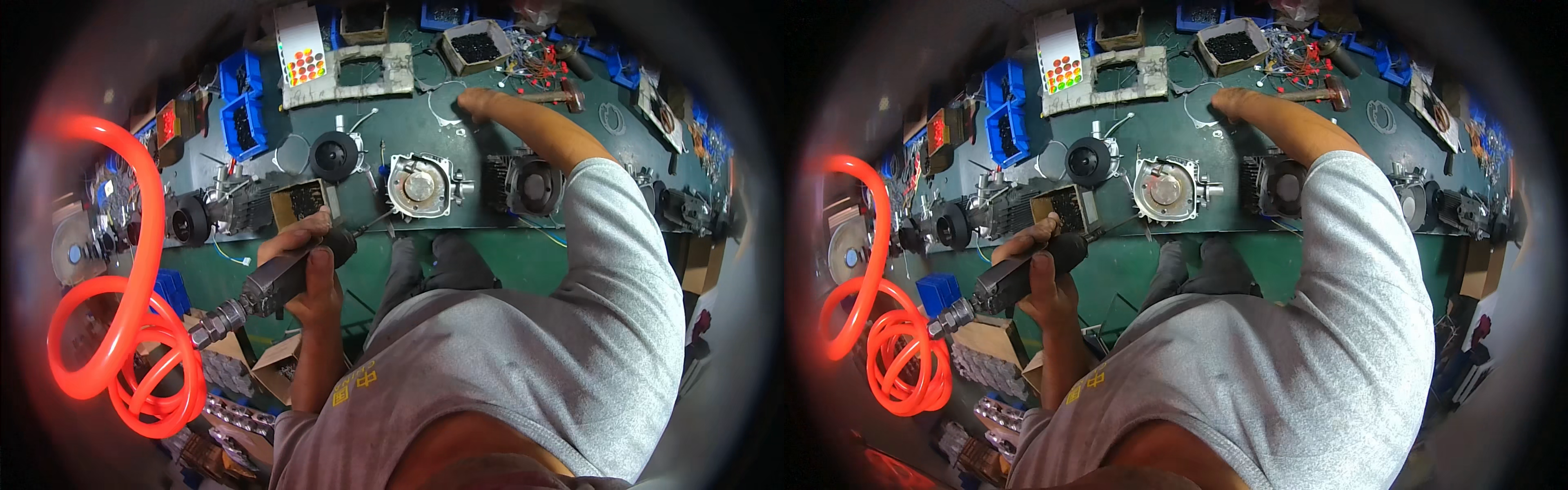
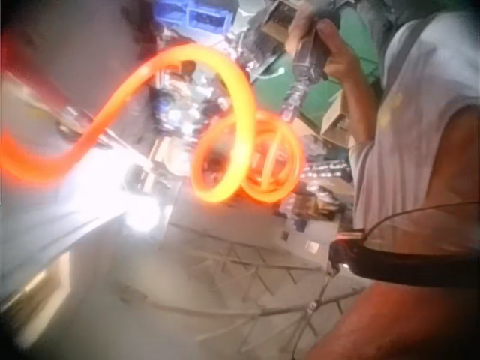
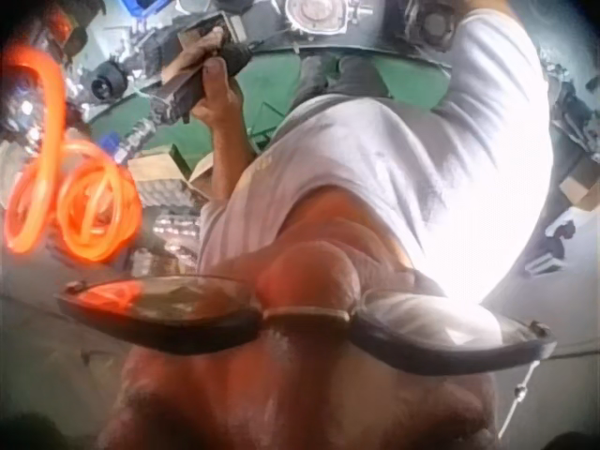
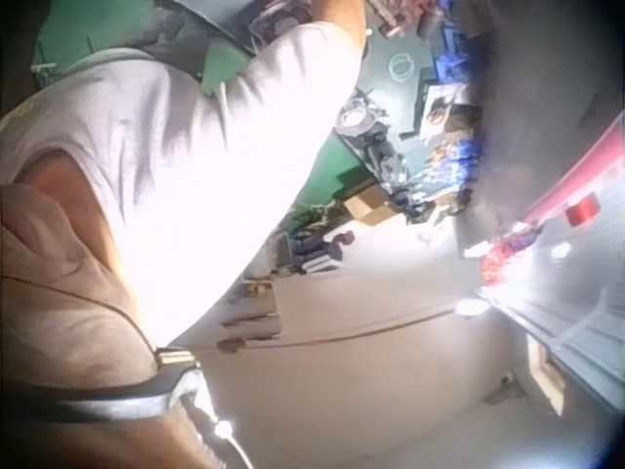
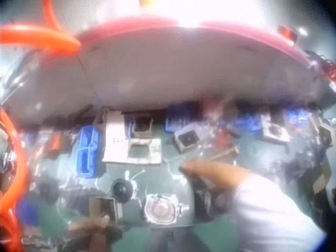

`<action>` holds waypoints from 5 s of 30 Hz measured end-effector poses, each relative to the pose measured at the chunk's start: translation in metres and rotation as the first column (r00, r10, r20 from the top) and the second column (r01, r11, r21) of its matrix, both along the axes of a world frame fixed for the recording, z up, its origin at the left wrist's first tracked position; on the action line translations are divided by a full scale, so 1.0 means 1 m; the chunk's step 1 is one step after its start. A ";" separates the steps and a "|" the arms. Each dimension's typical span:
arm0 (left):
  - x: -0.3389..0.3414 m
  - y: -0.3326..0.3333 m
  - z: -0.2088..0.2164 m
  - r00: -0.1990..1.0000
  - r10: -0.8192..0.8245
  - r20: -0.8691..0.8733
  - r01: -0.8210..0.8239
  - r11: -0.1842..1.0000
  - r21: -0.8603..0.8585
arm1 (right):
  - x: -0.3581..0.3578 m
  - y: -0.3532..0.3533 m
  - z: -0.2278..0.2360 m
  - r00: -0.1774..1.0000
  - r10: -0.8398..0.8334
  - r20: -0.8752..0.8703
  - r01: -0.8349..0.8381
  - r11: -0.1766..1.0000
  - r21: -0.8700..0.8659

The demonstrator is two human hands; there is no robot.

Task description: The person assembles small engine components on a workbench, attaching a fan housing to an engine block and tightening fasteners with a pneumatic impact wrench. The person handles multiple engine units, aligns parts, and secures them in sequence.

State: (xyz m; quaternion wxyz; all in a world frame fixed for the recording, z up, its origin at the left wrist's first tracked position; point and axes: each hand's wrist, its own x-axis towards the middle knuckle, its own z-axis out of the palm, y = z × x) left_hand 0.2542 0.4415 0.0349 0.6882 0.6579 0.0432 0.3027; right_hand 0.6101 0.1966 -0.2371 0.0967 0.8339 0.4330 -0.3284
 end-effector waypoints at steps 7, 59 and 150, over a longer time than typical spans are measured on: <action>0.003 0.004 0.002 1.000 0.024 0.011 -0.024 1.000 -0.010 | 0.003 -0.007 0.003 0.985 -0.136 -0.106 0.145 0.986 0.078; 0.045 0.001 0.018 0.997 0.079 0.026 -0.059 0.894 -0.444 | -0.277 0.005 0.170 0.451 -0.546 -0.706 0.682 -0.299 0.667; 0.074 -0.052 -0.024 0.999 0.034 -0.024 -0.034 0.999 0.019 | -0.278 0.027 0.093 0.551 -0.734 -0.396 0.507 -0.082 0.858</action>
